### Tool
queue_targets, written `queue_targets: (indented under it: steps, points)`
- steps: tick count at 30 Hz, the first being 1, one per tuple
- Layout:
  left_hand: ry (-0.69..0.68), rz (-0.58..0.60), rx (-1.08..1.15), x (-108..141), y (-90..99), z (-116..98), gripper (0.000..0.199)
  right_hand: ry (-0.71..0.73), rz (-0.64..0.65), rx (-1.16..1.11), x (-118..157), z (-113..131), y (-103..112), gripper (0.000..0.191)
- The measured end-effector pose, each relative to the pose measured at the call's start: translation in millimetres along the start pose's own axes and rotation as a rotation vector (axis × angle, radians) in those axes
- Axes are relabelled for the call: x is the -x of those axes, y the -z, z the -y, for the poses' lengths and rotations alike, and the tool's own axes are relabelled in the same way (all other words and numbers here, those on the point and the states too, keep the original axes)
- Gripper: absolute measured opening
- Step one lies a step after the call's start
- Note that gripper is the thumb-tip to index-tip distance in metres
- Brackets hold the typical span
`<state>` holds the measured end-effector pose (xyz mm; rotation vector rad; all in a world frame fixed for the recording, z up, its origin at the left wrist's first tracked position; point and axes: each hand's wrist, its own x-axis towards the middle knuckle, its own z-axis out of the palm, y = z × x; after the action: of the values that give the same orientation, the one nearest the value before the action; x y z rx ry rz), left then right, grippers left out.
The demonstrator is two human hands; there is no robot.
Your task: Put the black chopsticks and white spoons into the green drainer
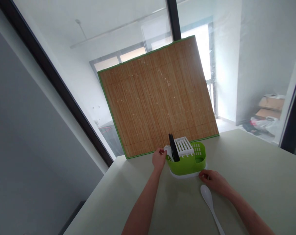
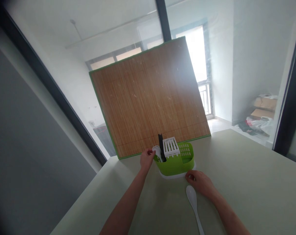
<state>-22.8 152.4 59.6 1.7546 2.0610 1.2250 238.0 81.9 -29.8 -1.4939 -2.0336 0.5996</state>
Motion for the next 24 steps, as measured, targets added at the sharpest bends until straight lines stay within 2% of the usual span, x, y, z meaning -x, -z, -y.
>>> queue_targets:
  steps: [2, 8, 11, 13, 14, 16, 19, 22, 24]
  points:
    - [0.000, -0.018, 0.003, -1, -2.4, 1, 0.014, -0.003, 0.009, 0.004, 0, 1, 0, 0.024]
    - [0.005, -0.119, 0.109, 3, 0.1, 6, 0.035, -0.004, 0.062, -0.008, 2, -2, 3, 0.030]
    - [0.020, -0.228, 0.211, 29, 1.3, 15, 0.035, 0.006, 0.112, -0.020, 3, -4, 3, 0.036]
    - [0.033, -0.273, 0.355, 59, -2.7, 25, 0.034, 0.009, 0.144, -0.020, 4, -4, 2, 0.039]
    - [0.041, -0.257, 0.438, 77, -6.3, 30, 0.033, 0.009, 0.158, -0.017, 4, -5, 1, 0.040]
    - [0.066, -0.134, 0.529, 113, -15.3, 39, 0.028, 0.009, 0.183, -0.009, 6, -7, -1, 0.036]
    - [0.065, 0.143, 0.511, 155, -28.2, 45, 0.021, 0.021, 0.212, 0.001, 8, -11, -7, 0.023]
    - [-0.023, 0.343, 0.446, 173, -35.2, 41, 0.024, 0.048, 0.217, 0.002, 10, -12, -12, 0.013]
    - [-0.080, 0.399, 0.375, 175, -36.6, 38, 0.026, 0.072, 0.199, -0.003, 10, -8, -14, 0.012]
